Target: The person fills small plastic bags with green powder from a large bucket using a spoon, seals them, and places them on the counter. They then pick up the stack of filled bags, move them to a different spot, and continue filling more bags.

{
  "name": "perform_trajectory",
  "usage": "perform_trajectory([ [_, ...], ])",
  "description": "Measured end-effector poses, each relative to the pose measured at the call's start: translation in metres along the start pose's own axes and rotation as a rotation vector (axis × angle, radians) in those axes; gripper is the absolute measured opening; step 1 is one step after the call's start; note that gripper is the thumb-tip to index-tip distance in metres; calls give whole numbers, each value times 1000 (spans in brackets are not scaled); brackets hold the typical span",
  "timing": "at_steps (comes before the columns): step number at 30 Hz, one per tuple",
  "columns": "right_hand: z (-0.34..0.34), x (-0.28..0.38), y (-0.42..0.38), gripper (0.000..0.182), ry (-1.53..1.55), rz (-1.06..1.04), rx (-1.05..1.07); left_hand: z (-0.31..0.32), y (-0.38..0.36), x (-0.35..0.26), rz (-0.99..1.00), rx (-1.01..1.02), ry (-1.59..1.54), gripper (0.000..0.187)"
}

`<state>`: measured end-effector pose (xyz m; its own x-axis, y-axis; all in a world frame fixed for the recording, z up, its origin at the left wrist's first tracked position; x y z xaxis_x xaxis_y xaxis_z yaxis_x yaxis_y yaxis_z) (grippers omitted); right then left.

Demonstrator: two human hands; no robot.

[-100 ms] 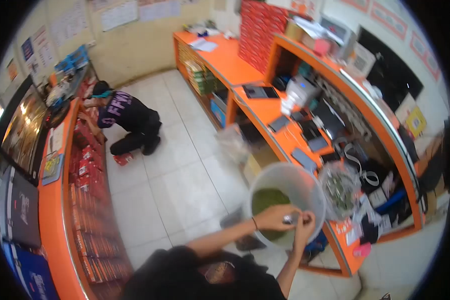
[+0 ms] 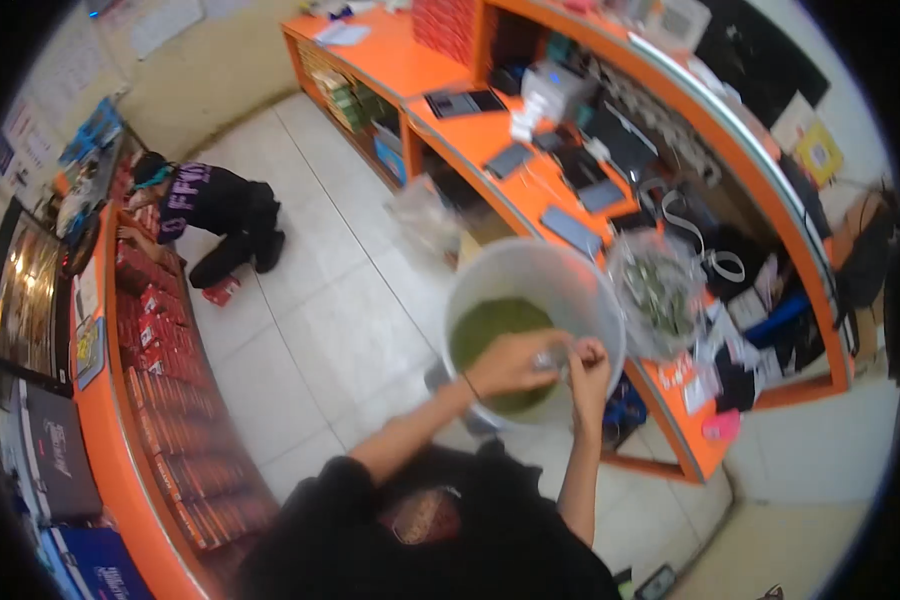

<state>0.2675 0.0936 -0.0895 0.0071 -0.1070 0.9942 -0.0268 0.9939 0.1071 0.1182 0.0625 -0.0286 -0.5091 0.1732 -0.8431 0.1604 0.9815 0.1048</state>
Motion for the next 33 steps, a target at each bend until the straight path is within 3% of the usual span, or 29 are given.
perform_trajectory([
  [4,-17,25,50,14,-20,11,143,0,42,-35,18,-215,-78,59],
  [9,12,24,69,11,7,-165,310,-9,39,-18,-95,-306,-28,62],
  [12,39,36,69,11,220,17,400,-27,41,-3,-102,-347,-17,62],
  [13,40,29,75,17,206,-20,434,-38,43,13,-174,-394,-118,61],
  [15,39,20,94,20,119,-59,358,-59,44,42,-321,-450,-254,61],
  [18,39,-2,127,30,-167,-115,272,-89,57,63,-266,-507,-205,65],
  [22,67,-80,155,35,-341,16,252,-99,79,77,-236,-400,-226,63],
  [24,92,-111,155,27,-576,-210,310,-102,89,76,-224,-363,-247,66],
  [25,97,-117,147,27,-588,-191,297,-102,92,75,-211,-347,-256,69],
  [27,137,-137,110,23,-435,-111,574,-101,94,83,-161,-331,-227,70],
  [29,149,-107,84,23,-359,-100,543,-99,92,80,-111,-319,-205,71],
  [30,152,-84,74,24,-275,-114,522,-101,92,82,-175,-302,-347,72],
  [33,130,-85,61,29,-138,120,456,-98,93,92,-217,-279,-498,74],
])
Point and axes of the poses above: each hand's wrist, its own y-axis towards the middle knuckle, its own z-axis out of the palm, x = y × z, the point moved 10 cm from there along y, towards the middle knuckle, and after that the axes turned 11 degrees about -z, right-handed, at the moved point
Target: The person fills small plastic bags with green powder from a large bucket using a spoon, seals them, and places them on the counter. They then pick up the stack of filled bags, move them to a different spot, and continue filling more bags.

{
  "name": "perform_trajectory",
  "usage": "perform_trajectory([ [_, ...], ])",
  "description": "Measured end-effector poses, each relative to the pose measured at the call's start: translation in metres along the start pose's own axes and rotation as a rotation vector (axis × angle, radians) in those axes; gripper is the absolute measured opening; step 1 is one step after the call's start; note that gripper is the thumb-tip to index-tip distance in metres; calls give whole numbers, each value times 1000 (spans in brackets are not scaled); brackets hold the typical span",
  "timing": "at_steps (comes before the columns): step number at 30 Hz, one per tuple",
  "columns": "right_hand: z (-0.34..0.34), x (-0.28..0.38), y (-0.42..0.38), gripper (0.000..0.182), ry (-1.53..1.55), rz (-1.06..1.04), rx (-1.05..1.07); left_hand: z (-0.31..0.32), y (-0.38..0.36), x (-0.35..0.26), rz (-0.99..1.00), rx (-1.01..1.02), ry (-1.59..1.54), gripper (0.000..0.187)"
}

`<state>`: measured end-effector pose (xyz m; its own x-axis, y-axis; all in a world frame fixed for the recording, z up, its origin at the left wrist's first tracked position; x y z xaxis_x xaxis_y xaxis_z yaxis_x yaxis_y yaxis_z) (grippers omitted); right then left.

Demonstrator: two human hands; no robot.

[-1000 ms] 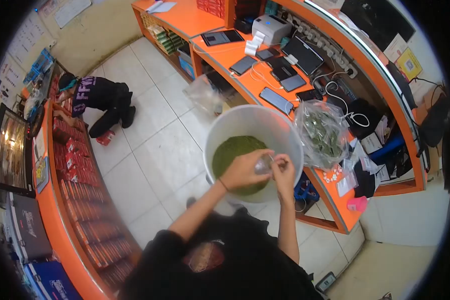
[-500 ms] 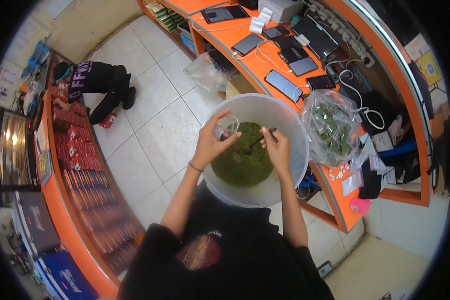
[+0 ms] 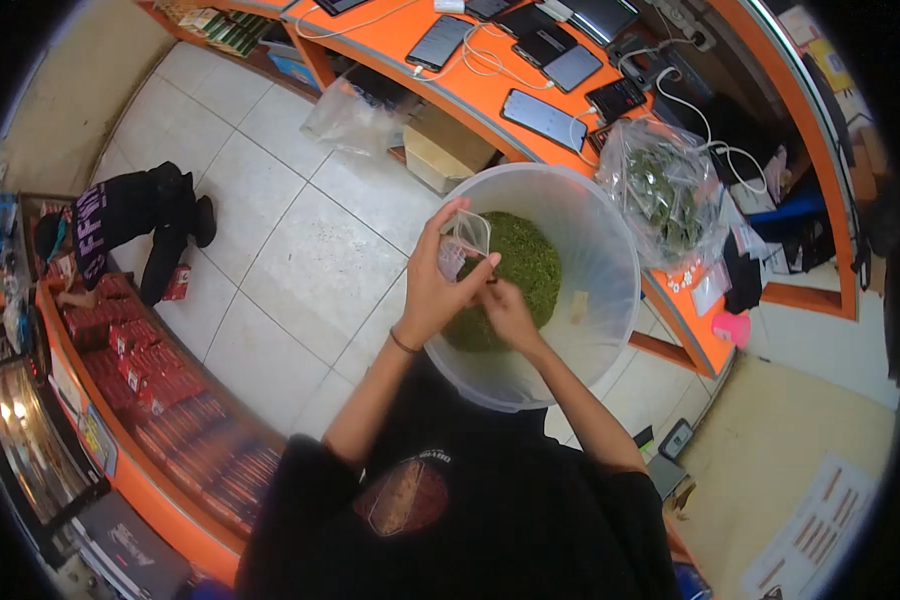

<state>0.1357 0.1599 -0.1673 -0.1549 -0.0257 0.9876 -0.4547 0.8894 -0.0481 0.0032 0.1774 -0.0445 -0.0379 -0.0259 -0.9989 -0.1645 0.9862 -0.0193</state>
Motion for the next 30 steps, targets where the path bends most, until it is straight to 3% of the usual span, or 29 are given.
perform_trajectory([
  [7,-73,6,-54,37,539,192,-336,3,1,-7,122,5,5,73],
  [10,-115,20,-90,34,628,51,-603,8,2,-8,73,43,-90,70],
  [11,-122,22,-100,34,631,32,-627,10,4,-7,97,51,24,70],
  [13,-150,38,-131,33,615,-107,-895,18,5,-12,138,80,130,69],
  [15,-155,58,-150,32,576,-176,-986,38,1,-17,217,161,457,69],
  [17,-162,90,-171,32,413,-326,-1131,52,-7,-23,276,191,536,70],
  [21,-128,145,-176,26,66,-492,-1177,77,-17,-26,329,275,604,74],
  [23,-94,178,-162,13,-240,-702,-969,82,-17,-20,334,303,583,81],
  [24,-89,184,-162,13,-237,-709,-967,85,-17,-17,299,325,566,85],
  [26,-55,210,-143,14,-597,-701,-674,86,-16,-12,265,347,552,88],
  [30,-47,214,-148,19,-655,-735,-689,83,-15,-15,238,372,528,90],
])
Point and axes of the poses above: each hand's wrist, its own y-axis towards the middle knuckle, its own z-axis out of the palm, x = y × z, the point moved 10 cm from there along y, towards the middle knuckle, and after that the axes turned 11 degrees about -z, right-handed, at the moved point
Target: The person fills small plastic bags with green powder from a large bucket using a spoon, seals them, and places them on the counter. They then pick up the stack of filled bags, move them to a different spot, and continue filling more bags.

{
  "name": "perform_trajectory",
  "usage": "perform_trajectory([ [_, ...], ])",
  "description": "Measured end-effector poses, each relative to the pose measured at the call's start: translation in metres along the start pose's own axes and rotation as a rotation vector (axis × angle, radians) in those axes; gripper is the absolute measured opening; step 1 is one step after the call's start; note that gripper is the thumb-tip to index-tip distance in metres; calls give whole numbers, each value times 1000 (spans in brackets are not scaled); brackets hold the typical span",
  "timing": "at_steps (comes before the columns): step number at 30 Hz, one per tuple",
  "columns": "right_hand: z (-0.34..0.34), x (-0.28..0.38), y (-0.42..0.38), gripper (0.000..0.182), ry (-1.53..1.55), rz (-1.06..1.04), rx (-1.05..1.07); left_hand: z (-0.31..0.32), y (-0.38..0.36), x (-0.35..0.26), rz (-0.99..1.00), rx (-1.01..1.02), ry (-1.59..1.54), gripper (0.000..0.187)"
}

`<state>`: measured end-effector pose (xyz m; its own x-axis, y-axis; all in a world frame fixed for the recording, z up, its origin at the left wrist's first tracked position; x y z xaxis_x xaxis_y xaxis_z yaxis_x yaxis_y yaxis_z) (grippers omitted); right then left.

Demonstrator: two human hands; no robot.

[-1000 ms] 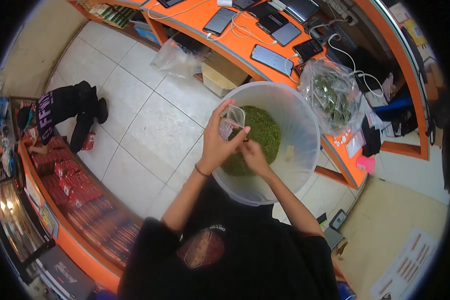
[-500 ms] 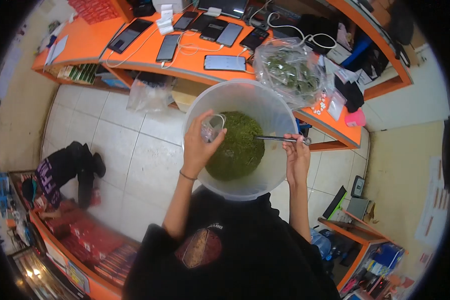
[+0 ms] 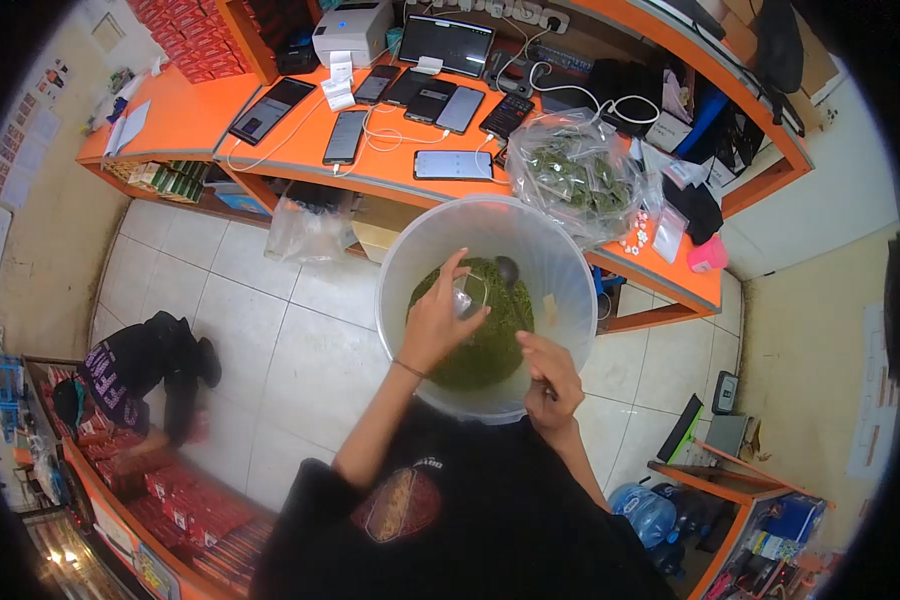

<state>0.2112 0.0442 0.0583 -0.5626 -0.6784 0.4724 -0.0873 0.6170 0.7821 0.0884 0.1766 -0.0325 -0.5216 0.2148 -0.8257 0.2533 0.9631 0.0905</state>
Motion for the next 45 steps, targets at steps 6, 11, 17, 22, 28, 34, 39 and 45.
perform_trajectory([
  [6,8,-72,-48,16,-25,603,217,-16,-7,-6,-10,-43,-114,80],
  [11,36,-91,-44,20,101,608,163,-17,-12,-11,-47,-9,-151,78],
  [17,57,-103,-53,12,466,850,40,-7,-15,12,-173,230,-449,43],
  [22,59,-96,-44,13,583,813,-12,1,-18,25,-246,291,-628,20],
  [28,50,-97,-50,12,485,765,-45,14,-21,27,-327,282,-752,19],
  [34,40,-100,-50,11,331,679,-76,14,-23,23,-325,193,-721,19],
  [39,40,-97,-43,11,278,617,-5,15,-25,6,-189,193,-511,17],
  [45,43,-99,-43,7,271,596,41,12,-26,-7,-125,202,-449,14],
])
Point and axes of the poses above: each hand's wrist, its own y-axis towards the middle knuckle, its own z-axis out of the palm, x = y × z, the point moved 10 cm from there along y, towards the middle knuckle, and after that the axes turned 11 degrees about -z, right-handed, at the moved point
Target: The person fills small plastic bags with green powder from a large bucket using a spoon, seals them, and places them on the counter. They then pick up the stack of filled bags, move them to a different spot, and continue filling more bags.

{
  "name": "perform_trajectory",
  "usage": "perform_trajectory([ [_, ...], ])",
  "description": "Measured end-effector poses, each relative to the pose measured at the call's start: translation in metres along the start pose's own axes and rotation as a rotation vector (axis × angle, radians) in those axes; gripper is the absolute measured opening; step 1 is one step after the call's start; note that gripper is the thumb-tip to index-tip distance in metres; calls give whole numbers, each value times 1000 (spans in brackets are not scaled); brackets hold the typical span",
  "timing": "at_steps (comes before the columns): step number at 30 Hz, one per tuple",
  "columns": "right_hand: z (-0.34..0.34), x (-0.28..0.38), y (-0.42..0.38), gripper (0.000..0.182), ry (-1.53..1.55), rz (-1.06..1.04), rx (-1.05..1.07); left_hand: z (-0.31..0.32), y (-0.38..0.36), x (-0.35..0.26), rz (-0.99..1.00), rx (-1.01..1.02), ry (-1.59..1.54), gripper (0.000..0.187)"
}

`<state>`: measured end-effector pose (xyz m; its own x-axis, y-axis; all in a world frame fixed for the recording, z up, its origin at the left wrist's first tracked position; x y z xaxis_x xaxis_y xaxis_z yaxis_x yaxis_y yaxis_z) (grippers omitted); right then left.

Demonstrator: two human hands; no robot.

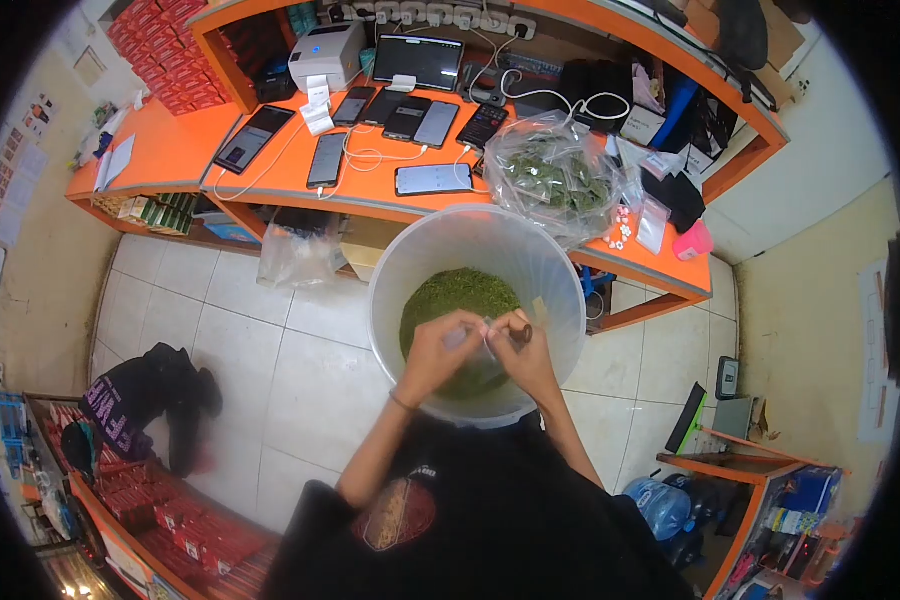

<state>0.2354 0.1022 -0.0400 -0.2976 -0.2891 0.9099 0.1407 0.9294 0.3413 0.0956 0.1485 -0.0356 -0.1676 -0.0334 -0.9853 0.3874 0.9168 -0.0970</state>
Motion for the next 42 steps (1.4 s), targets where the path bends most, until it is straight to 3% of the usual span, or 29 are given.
perform_trajectory([
  [3,2,0,-4,6,-17,-13,28,2,-2,-11,84,42,171,12],
  [8,-7,-14,-24,7,27,52,-32,-46,5,9,73,-268,164,10],
  [10,-9,-32,-36,7,17,73,-26,-65,13,13,31,-316,166,13],
  [12,-10,-53,-45,9,45,195,-42,-60,33,20,-162,-225,550,20],
  [13,-12,-52,-43,9,40,188,-49,-57,44,9,-151,-223,548,20],
  [15,-5,-51,-38,13,-24,201,20,-39,75,-24,-92,-195,476,27],
  [17,-7,-50,-37,14,-53,195,-3,-22,98,-83,253,-290,305,33],
  [21,-14,-49,-38,16,-68,174,-94,11,125,-101,433,-229,277,42],
  [23,-18,-43,-33,16,-39,176,-149,47,132,-26,-246,432,-308,52],
  [24,-20,-39,-32,16,-3,181,-198,47,124,-17,-255,436,-305,52],
  [26,-20,-30,-24,17,35,212,-219,56,92,-3,-333,607,-776,55],
  [28,-17,-31,-15,19,69,238,-231,56,67,5,-385,596,-780,55],
  [32,2,-27,1,23,77,77,-146,53,39,8,-377,579,-829,58],
  [34,12,-33,1,20,68,184,-37,51,29,6,-405,575,-839,59],
  [38,11,-27,4,18,290,234,-113,35,24,18,-376,574,-844,59],
  [42,21,-40,-2,21,413,359,18,31,20,27,-325,491,-750,56],
])
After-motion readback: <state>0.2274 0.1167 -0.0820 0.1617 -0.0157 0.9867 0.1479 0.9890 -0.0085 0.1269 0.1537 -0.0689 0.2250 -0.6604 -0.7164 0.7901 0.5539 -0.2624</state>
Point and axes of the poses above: each hand's wrist, its own y-axis towards the middle knuckle, its own z-axis out of the palm, x = y × z, the point moved 10 cm from there along y, towards the middle knuckle, and after that the axes turned 11 degrees about -z, right-handed, at the moved point
